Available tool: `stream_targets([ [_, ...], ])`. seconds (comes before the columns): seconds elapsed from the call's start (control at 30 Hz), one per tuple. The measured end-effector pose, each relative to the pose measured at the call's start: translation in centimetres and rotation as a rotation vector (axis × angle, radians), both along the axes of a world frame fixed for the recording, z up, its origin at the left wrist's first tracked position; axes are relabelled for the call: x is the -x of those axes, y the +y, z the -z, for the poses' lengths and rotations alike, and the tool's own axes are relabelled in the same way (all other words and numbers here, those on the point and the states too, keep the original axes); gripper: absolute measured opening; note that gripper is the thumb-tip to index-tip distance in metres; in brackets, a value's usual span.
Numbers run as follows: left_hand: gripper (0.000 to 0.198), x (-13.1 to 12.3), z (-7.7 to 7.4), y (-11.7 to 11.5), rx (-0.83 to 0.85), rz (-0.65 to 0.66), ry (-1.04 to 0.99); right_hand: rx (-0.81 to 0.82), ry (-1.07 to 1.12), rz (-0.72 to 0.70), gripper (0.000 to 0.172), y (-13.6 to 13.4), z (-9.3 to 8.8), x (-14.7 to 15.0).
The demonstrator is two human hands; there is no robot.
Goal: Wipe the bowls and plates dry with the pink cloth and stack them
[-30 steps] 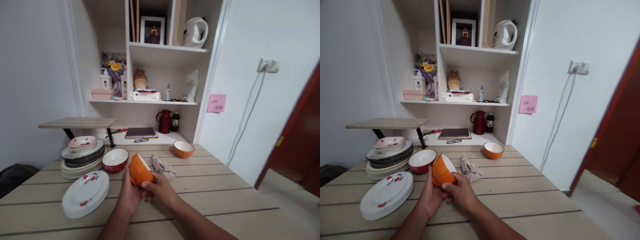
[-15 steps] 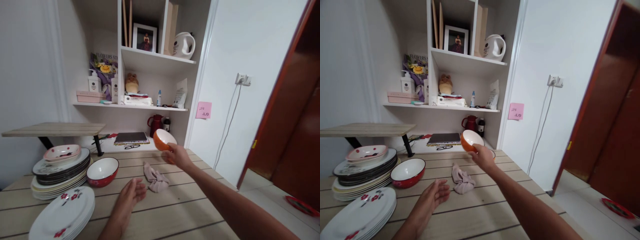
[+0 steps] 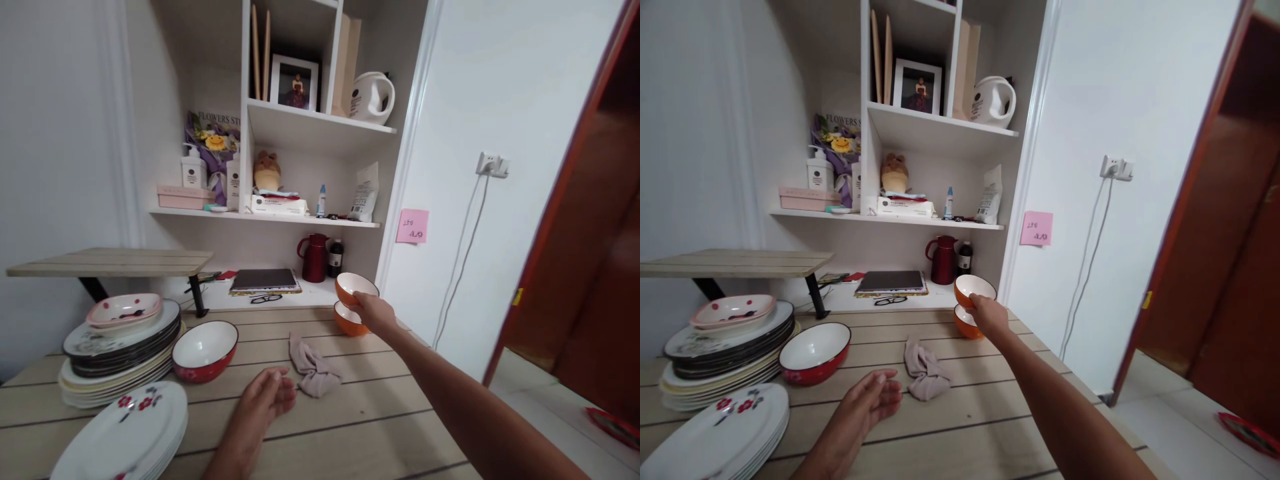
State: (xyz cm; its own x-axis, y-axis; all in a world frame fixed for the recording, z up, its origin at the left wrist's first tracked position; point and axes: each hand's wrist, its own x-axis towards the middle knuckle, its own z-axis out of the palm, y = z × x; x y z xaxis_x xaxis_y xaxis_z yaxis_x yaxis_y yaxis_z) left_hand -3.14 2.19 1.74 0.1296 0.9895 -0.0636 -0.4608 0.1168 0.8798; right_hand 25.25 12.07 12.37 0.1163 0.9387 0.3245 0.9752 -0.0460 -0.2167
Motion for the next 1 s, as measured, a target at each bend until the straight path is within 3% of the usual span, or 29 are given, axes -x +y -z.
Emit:
stream_targets([
  [0.23, 0.040, -0.2, 0.4, 0.1, -0.009, -0.007, 0.009, 0.093, -0.060, 0.026, 0.030, 0.4, 1.3, 0.1],
  [0.57, 0.058, -0.2, 1.1, 0.8, -0.016, 0.016, 0.047, 0.183, -0.166, 0.036, 0.028, 1.3, 3.0, -0.7],
  [0.8, 0.062, -0.4, 1.6, 1.0, -0.072, 0.049, 0.159, 0.139, -0.242, 0.020, 0.063, 1.1, 4.0, -0.9],
  [1.0, 0.062, -0.8, 1.3, 0.9, -0.122, 0.048, 0.274, 0.071, -0.274, 0.050, 0.068, 0.5, 4.1, -0.4],
])
